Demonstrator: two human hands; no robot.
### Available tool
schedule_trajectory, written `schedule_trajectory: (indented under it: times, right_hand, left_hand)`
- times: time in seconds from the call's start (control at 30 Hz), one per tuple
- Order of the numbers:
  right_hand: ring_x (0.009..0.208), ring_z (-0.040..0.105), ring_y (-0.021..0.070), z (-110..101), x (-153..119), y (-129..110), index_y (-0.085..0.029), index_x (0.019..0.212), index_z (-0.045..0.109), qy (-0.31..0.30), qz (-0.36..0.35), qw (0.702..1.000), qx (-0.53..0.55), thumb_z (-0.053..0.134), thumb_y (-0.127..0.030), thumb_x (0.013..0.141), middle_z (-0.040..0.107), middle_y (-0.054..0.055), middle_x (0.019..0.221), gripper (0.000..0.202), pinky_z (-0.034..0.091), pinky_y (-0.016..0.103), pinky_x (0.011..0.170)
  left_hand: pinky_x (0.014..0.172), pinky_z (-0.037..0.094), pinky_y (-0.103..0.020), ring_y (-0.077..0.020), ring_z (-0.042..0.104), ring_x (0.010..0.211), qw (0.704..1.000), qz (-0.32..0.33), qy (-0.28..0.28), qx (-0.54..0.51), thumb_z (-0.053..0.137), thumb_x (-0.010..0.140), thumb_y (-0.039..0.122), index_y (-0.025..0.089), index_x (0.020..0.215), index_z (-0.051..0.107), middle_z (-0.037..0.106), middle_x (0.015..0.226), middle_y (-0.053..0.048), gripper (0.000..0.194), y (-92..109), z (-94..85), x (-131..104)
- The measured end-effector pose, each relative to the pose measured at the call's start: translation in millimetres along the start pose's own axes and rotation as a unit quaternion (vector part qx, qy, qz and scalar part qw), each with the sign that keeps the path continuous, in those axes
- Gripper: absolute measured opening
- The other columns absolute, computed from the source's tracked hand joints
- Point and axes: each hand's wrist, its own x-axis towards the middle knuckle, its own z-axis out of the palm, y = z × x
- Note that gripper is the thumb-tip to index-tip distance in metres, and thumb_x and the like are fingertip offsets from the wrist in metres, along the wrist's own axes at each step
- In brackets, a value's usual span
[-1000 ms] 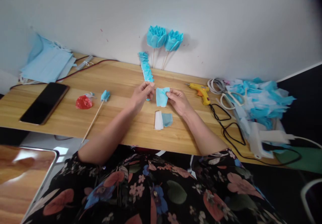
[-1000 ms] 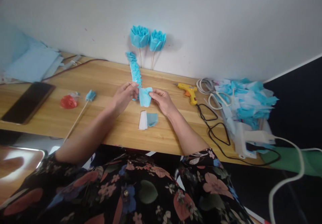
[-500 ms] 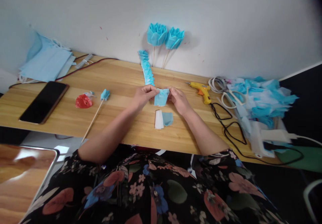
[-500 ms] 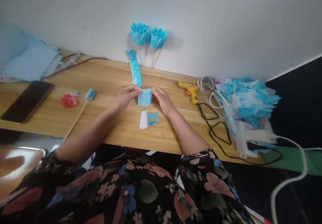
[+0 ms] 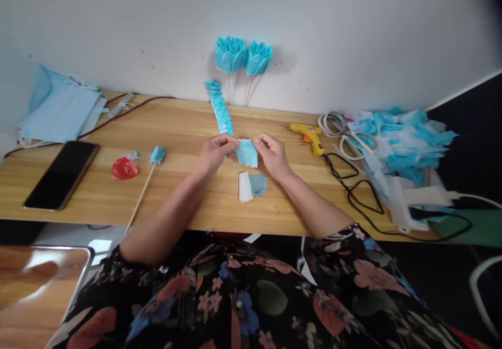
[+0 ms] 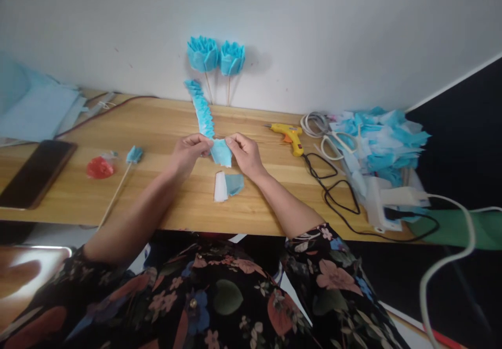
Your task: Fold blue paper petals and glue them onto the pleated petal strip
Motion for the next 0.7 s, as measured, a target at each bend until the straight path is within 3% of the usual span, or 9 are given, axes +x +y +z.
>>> schedule_trajectory:
  times: [0.17,0.33,0.47,0.57,0.7]
  right_hand:
    - [0.063,0.045,0.0136,1.5,-1.5,-1.0,-0.023,0.073,0.055,0.006,0.000,1.000,0.003,0.053,-0.069,0.094,0.049,-0.003,0.065,0.050,0.040,0.028,0.063]
    - [0.068,0.055,0.0150,0.0,3.8,4.9,-0.023,0.076,0.061,-0.009,0.048,0.995,0.091,0.059,-0.074,0.087,0.057,-0.001,0.069,0.053,0.048,0.028,0.067]
    - [0.091,0.069,0.0202,-3.4,6.4,4.1,-0.024,0.104,0.073,-0.050,0.084,0.983,0.158,0.054,-0.079,0.087,0.074,0.004,0.094,0.060,0.056,0.033,0.080]
    - [0.096,0.070,0.0197,-4.0,5.9,2.1,-0.024,0.122,0.071,-0.081,0.086,0.978,0.170,0.063,-0.073,0.085,0.077,0.004,0.107,0.062,0.057,0.033,0.084]
    - [0.088,0.070,0.0173,-1.8,6.7,4.8,-0.024,0.133,0.065,-0.099,0.082,0.975,0.184,0.084,-0.052,0.073,0.077,0.001,0.101,0.068,0.058,0.032,0.080]
  left_hand:
    - [0.057,0.042,-0.025,-0.0097,0.048,0.055,1.000,0.005,-0.008,-0.007,0.076,0.070,0.037,0.019,0.060,0.062,0.058,0.057,0.001,0.025,-4.5,-0.1,2.8]
    - [0.057,0.043,-0.024,-0.0093,0.049,0.056,1.000,0.002,-0.019,0.002,0.077,0.072,0.039,0.019,0.064,0.065,0.058,0.059,0.001,0.025,-4.4,-2.3,1.5]
    - [0.056,0.045,-0.023,-0.0085,0.051,0.057,1.000,0.009,0.002,0.026,0.076,0.075,0.038,0.019,0.069,0.067,0.064,0.068,0.000,0.021,-4.2,-3.2,-0.7]
    - [0.053,0.045,-0.022,-0.0073,0.051,0.056,0.999,0.014,0.003,0.034,0.076,0.076,0.039,0.019,0.070,0.065,0.068,0.076,-0.001,0.024,-4.9,-1.9,-2.2]
    - [0.050,0.045,-0.021,-0.0070,0.051,0.053,0.999,0.014,-0.009,0.040,0.076,0.078,0.042,0.018,0.072,0.065,0.066,0.070,0.000,0.027,-6.3,0.1,-3.5]
